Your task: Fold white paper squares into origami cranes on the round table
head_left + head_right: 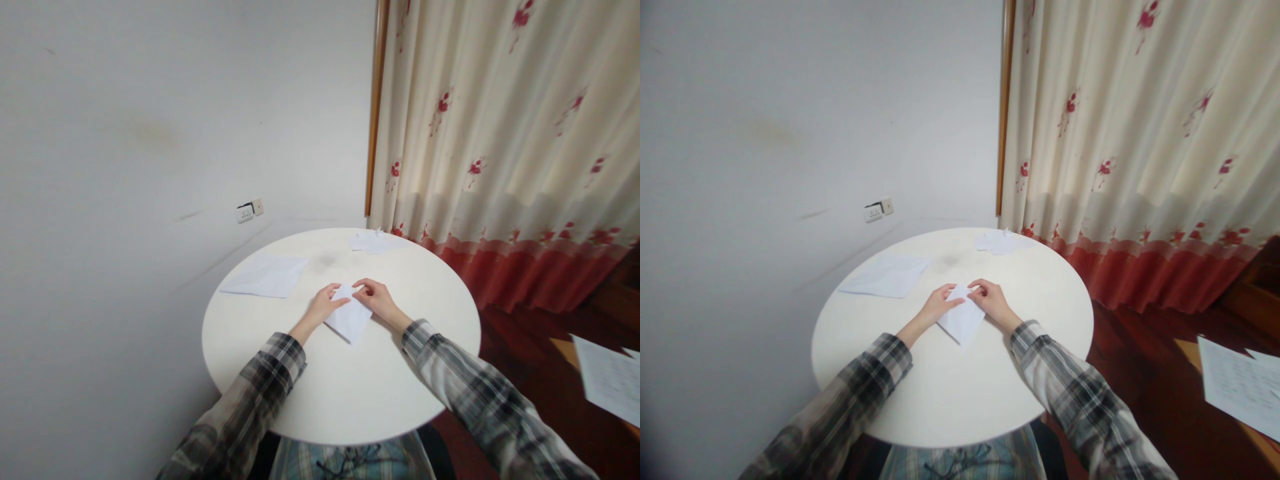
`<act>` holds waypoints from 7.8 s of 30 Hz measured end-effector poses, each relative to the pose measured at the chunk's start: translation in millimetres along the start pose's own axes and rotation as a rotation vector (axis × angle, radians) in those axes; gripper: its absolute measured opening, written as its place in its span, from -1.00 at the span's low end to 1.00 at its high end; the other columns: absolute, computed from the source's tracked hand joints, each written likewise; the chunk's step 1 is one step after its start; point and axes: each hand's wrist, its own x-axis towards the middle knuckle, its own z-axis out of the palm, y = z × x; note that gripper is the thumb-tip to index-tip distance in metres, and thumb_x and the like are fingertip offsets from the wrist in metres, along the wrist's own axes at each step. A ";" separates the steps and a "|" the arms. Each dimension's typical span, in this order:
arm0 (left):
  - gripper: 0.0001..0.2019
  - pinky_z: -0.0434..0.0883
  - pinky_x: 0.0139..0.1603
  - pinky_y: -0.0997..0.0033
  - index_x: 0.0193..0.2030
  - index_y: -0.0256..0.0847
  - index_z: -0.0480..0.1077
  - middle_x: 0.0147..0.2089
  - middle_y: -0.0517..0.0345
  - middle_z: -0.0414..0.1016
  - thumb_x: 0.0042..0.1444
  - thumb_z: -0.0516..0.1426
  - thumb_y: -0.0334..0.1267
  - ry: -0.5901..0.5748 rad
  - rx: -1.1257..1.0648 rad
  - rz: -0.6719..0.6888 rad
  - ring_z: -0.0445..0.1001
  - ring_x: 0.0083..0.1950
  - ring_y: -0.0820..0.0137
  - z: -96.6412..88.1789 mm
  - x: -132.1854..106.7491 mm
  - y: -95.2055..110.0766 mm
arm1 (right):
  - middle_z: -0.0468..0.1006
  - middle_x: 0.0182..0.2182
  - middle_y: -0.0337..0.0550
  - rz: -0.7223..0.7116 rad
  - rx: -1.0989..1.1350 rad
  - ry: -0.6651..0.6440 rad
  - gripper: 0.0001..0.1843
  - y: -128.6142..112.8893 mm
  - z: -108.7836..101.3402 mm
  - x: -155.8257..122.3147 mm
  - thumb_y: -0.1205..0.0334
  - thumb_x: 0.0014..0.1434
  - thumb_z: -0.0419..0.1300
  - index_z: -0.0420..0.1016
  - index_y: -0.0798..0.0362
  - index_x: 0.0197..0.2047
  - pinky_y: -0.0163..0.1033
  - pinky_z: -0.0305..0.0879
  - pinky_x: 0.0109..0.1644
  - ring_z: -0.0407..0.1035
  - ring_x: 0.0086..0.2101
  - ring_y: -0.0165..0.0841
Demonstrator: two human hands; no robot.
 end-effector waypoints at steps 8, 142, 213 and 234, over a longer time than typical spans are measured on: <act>-0.71 0.27 -0.43 0.47 -0.42 -0.32 0.43 -0.43 0.10 0.50 -0.28 0.25 -0.14 0.054 0.055 0.027 0.42 -0.41 0.36 0.3 -1.7 4.7 | 0.40 -0.61 -0.29 -0.004 0.005 0.028 -0.68 2.2 -0.5 1.6 0.11 -0.10 0.22 0.44 0.11 -0.27 -0.38 0.11 -0.51 0.21 -0.59 -0.49; -0.60 0.36 -0.34 0.41 -0.29 -0.28 0.38 -0.31 0.02 0.52 -0.13 0.17 0.04 0.494 -0.247 0.040 0.47 -0.32 0.31 -4.1 2.7 -0.2 | 0.35 -0.76 -0.31 0.210 0.299 -0.109 -0.75 0.0 -0.7 2.1 0.11 -0.12 0.24 0.30 0.11 -0.57 -0.40 -0.02 -0.61 0.15 -0.72 -0.55; -0.37 0.04 0.26 0.22 0.03 -0.28 0.37 0.18 -0.15 0.25 -0.20 0.23 0.01 -0.197 0.653 0.217 0.14 0.25 0.15 -2.7 -15.6 15.9 | 0.23 -0.76 -0.35 0.098 0.069 0.267 -0.68 14.8 -10.9 14.4 0.01 -0.10 0.11 0.39 0.09 -0.37 -0.35 -0.01 -0.59 0.10 -0.68 -0.47; -0.65 0.20 -0.35 0.49 -0.40 -0.20 0.41 -0.44 0.17 0.46 0.20 -0.10 -0.11 -0.022 0.854 0.315 0.37 -0.40 0.42 -8.1 -11.6 17.9 | 0.49 -0.29 -0.14 -0.272 -0.461 -0.043 -0.72 3.4 -5.8 1.9 0.27 -0.14 0.29 0.43 0.05 -0.27 -0.18 0.20 -0.09 0.33 -0.23 -0.31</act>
